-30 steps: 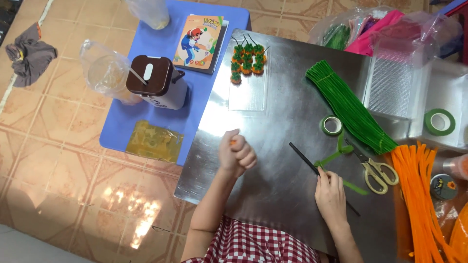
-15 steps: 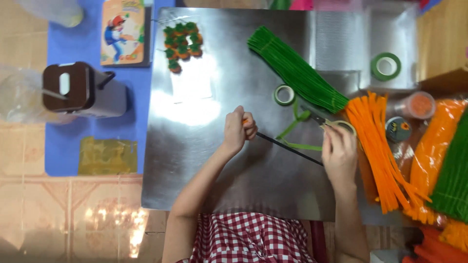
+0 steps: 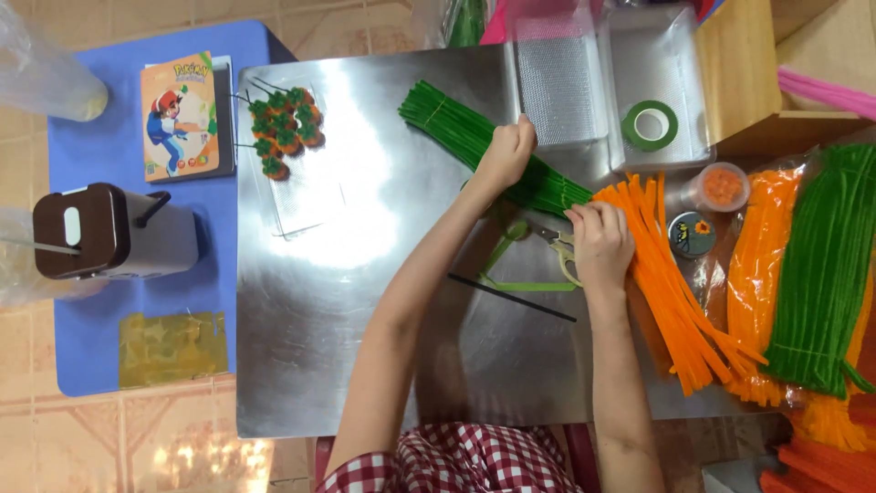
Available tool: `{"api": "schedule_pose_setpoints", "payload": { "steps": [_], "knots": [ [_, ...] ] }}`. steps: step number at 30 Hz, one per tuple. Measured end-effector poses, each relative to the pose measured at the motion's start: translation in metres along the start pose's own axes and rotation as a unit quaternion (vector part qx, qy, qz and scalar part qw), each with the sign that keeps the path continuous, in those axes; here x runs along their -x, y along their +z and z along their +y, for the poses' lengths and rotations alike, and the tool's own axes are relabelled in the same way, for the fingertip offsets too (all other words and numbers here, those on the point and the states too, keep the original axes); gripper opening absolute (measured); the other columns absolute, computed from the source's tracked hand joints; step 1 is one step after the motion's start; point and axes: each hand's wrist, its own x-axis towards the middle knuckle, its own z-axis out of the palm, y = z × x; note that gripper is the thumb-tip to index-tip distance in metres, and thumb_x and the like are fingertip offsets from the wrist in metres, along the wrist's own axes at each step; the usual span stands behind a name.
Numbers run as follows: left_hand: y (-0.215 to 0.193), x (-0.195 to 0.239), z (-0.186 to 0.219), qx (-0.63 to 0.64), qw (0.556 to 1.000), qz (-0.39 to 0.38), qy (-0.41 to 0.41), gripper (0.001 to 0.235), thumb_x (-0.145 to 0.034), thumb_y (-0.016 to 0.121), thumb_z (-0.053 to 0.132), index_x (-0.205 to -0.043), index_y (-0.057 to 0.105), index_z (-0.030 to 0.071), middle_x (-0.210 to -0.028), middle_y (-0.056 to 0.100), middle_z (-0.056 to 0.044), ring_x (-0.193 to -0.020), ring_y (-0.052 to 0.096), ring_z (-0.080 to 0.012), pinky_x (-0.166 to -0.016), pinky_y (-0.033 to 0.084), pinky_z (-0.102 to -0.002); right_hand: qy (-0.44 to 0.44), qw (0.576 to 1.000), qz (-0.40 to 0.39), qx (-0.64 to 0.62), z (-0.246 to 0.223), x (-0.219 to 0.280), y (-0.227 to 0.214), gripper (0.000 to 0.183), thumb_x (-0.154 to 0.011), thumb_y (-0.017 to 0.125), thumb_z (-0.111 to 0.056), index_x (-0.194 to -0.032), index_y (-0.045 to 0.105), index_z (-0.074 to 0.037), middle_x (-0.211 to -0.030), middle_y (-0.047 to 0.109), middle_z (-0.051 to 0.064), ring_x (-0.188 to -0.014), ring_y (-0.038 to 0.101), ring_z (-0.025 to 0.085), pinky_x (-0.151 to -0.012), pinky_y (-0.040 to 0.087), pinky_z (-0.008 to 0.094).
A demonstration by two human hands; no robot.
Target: Assembling artificial carrots by wrapping green floral tape around the base of an orange cone and a green stem.
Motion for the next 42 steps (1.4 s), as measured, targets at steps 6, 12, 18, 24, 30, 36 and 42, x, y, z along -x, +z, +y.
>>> {"api": "schedule_pose_setpoints", "payload": {
  "steps": [6, 12, 18, 24, 30, 36, 42],
  "knots": [
    [0.005, -0.010, -0.047, -0.202, 0.968, 0.050, 0.143, 0.037, -0.124, 0.051, 0.016, -0.124, 0.068, -0.017, -0.086, 0.073, -0.041, -0.089, 0.080, -0.0672, -0.082, 0.057, -0.075, 0.040, 0.996, 0.038, 0.066, 0.003, 0.008, 0.031, 0.021, -0.122, 0.101, -0.042, -0.121, 0.091, -0.023, -0.122, 0.079, -0.004, -0.115, 0.084, 0.021, -0.097, 0.071, 0.035],
    [0.000, 0.001, -0.013, -0.058, 0.998, -0.003, -0.030, 0.053, -0.126, 0.044, 0.037, -0.103, 0.069, -0.005, -0.100, 0.088, -0.038, -0.110, 0.090, -0.0573, -0.096, 0.069, -0.070, 0.048, 0.995, -0.012, 0.087, 0.020, 0.032, 0.057, 0.035, -0.131, 0.096, -0.052, -0.123, 0.088, -0.019, -0.113, 0.077, 0.003, -0.111, 0.085, 0.029, -0.099, 0.071, 0.041],
    [-0.002, -0.008, 0.010, 0.117, 0.983, 0.025, -0.143, 0.083, -0.125, 0.027, 0.050, -0.075, 0.070, 0.001, -0.079, 0.071, -0.021, -0.086, 0.075, -0.0405, -0.097, 0.059, -0.057, 0.023, 0.992, -0.073, 0.098, 0.003, 0.012, 0.029, 0.030, -0.137, 0.093, -0.027, -0.122, 0.091, -0.001, -0.119, 0.089, 0.019, -0.110, 0.084, 0.040, -0.093, 0.067, 0.052],
    [0.001, -0.012, 0.002, 0.125, 0.985, 0.018, -0.114, 0.081, -0.124, 0.027, 0.049, -0.080, 0.078, 0.004, -0.089, 0.084, -0.019, -0.095, 0.082, -0.0395, -0.105, 0.061, -0.053, 0.051, 0.991, -0.120, -0.017, -0.006, -0.001, 0.026, 0.017, -0.134, 0.090, -0.014, -0.143, 0.096, 0.000, -0.133, 0.081, 0.026, -0.120, 0.079, 0.050, -0.103, 0.065, 0.062],
    [0.001, -0.016, -0.002, 0.140, 0.984, 0.016, -0.112, 0.076, -0.121, 0.028, 0.049, -0.082, 0.078, 0.007, -0.093, 0.086, -0.020, -0.096, 0.082, -0.0425, -0.102, 0.059, -0.055, 0.105, 0.974, -0.199, -0.038, 0.038, -0.007, 0.028, 0.015, -0.138, 0.093, -0.028, -0.134, 0.102, -0.016, -0.132, 0.090, 0.023, -0.120, 0.083, 0.050, -0.105, 0.063, 0.066],
    [-0.010, -0.017, 0.012, 0.172, 0.978, 0.027, -0.118, 0.084, -0.122, 0.028, 0.052, -0.080, 0.082, 0.003, -0.089, 0.085, -0.021, -0.094, 0.081, -0.0420, -0.101, 0.061, -0.054, 0.063, 0.977, -0.181, 0.097, 0.046, 0.003, 0.039, 0.012, -0.136, 0.100, -0.030, -0.125, 0.099, -0.025, -0.124, 0.091, 0.008, -0.117, 0.086, 0.036, -0.083, 0.068, 0.059],
    [-0.011, -0.018, 0.006, 0.226, 0.967, 0.026, -0.116, 0.067, -0.117, 0.032, 0.049, -0.067, 0.056, 0.013, -0.070, 0.060, -0.009, -0.070, 0.055, -0.0268, -0.075, 0.050, -0.051, 0.157, 0.956, -0.245, 0.040, 0.041, -0.002, 0.025, 0.014, -0.143, 0.090, -0.027, -0.135, 0.100, -0.020, -0.139, 0.090, 0.018, -0.130, 0.084, 0.047, -0.093, 0.069, 0.069]
  ]
}}
